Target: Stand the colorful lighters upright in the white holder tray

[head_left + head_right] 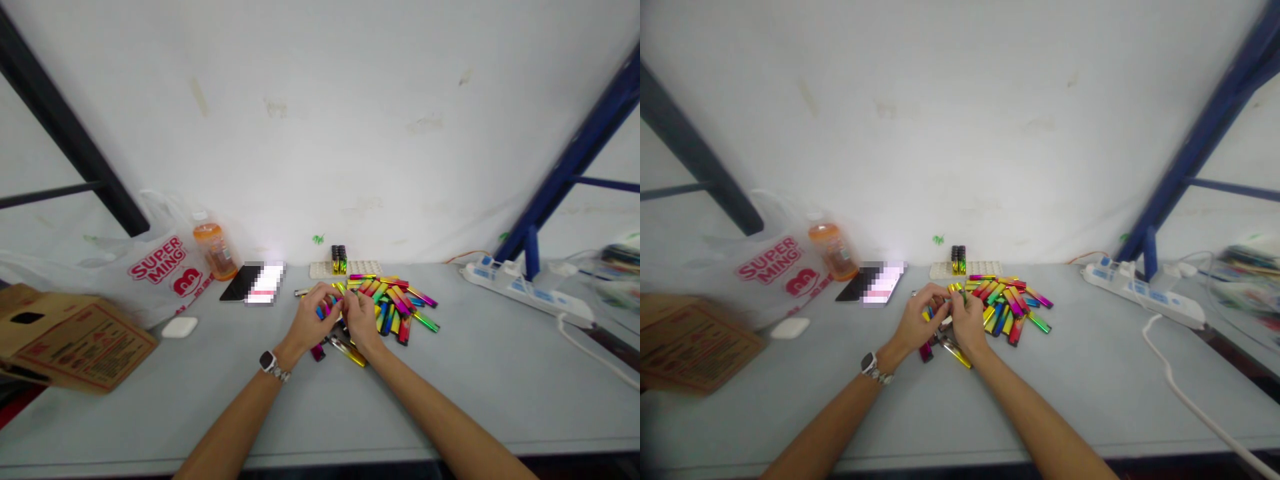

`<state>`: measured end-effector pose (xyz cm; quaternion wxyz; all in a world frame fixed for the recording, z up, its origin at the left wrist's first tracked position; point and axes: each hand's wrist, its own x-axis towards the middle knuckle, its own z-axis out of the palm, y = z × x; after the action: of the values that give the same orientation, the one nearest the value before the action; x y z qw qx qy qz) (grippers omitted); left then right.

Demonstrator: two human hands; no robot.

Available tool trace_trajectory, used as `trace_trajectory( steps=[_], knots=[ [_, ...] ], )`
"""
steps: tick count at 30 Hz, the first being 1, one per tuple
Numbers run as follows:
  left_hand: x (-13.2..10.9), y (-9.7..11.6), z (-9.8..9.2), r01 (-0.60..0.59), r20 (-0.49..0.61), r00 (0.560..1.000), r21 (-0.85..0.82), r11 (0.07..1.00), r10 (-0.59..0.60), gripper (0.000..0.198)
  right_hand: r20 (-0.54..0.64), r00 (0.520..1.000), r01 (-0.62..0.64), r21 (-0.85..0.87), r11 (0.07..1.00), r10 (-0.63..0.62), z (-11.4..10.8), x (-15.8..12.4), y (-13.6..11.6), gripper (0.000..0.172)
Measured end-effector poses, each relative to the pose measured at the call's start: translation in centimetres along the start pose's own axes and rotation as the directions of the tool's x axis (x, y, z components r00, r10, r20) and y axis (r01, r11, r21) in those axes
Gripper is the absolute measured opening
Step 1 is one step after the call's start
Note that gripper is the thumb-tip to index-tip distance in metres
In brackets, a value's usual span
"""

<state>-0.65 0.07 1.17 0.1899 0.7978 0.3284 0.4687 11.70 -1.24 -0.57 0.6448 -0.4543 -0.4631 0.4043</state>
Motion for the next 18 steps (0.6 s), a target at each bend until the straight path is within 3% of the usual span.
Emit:
trace_trajectory(
  steps=[7, 13, 18],
  knots=[
    [-0.1, -0.1, 0.09, 0.0, -0.005, 1.0, -0.006, 1.0, 0.0, 0.01, 0.015, 1.0, 0.018, -0.013, 1.0, -0.018, -0.12, 0.22, 0.43, 0.041],
    [-0.15, -0.34, 0.14, -0.006, 0.009, 1.0, -0.025, 1.0, 0.006, 0.009, 0.059, 0.998, -0.038, 0.03, 0.999, 0.036, -0.14, -0.45, -0.45, 0.05],
    [-0.13, -0.26, 0.05, -0.011, 0.018, 1.0, -0.007, 1.0, 0.012, 0.009, 0.045, 0.999, 0.017, -0.014, 1.0, -0.016, -0.4, -0.29, 0.25, 0.051]
  ],
)
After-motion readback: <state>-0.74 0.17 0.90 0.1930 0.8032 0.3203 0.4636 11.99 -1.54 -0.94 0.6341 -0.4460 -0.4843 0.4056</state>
